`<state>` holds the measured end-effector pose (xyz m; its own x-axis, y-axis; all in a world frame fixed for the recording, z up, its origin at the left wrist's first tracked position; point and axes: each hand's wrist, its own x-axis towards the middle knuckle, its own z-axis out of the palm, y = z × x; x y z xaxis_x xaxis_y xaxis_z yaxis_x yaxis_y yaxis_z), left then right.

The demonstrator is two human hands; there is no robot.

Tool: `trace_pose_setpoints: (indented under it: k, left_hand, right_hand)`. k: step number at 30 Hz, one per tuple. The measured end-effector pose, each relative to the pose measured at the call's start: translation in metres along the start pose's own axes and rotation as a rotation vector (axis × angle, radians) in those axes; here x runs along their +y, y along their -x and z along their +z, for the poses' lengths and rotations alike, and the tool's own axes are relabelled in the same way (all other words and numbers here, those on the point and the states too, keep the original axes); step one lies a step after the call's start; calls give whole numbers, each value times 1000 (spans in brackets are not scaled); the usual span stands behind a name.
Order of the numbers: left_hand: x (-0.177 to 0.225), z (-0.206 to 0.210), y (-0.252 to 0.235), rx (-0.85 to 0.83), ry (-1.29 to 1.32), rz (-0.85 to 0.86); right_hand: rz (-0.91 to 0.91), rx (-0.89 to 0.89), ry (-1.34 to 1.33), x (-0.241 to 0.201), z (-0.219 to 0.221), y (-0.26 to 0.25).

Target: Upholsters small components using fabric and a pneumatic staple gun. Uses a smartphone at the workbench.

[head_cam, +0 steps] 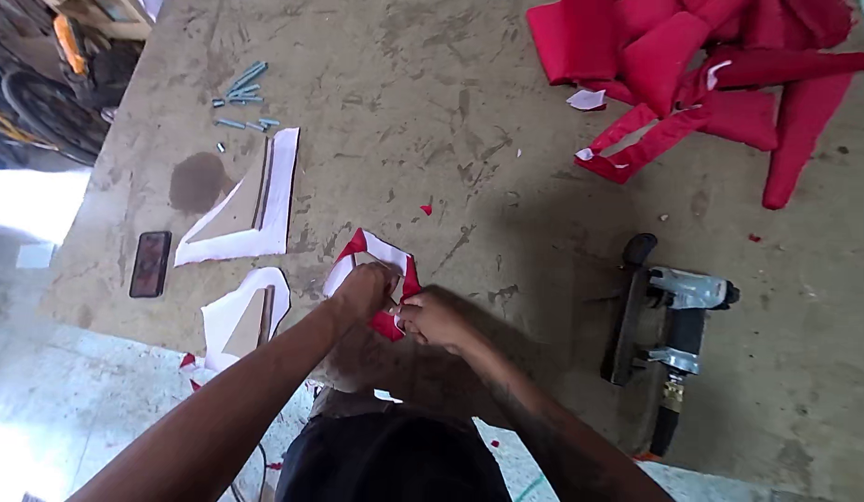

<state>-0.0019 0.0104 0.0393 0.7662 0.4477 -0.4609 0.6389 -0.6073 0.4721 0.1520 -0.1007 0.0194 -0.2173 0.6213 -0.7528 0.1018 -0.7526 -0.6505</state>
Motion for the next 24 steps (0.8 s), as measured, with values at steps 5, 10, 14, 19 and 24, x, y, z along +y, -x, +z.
trace_pose_setpoints:
  k: [5,10,14,19,24]
  left_hand:
    - [-34,2,-12,-193,101,133]
    - [-17,14,2,29,-21,35]
    - [-12,37,9,297,-91,25]
    - [-22,40,11,301,7,54]
    - [-35,47,5,297,-10,87]
  right_hand:
    - [85,-52,22,-14,-3,-13]
    - [192,6,366,-37,-1,-32]
    - [143,44,309,-33,2,-43]
    - [-242,343,-126,-4,0,27]
    - [-248,1328,119,116,-116,166]
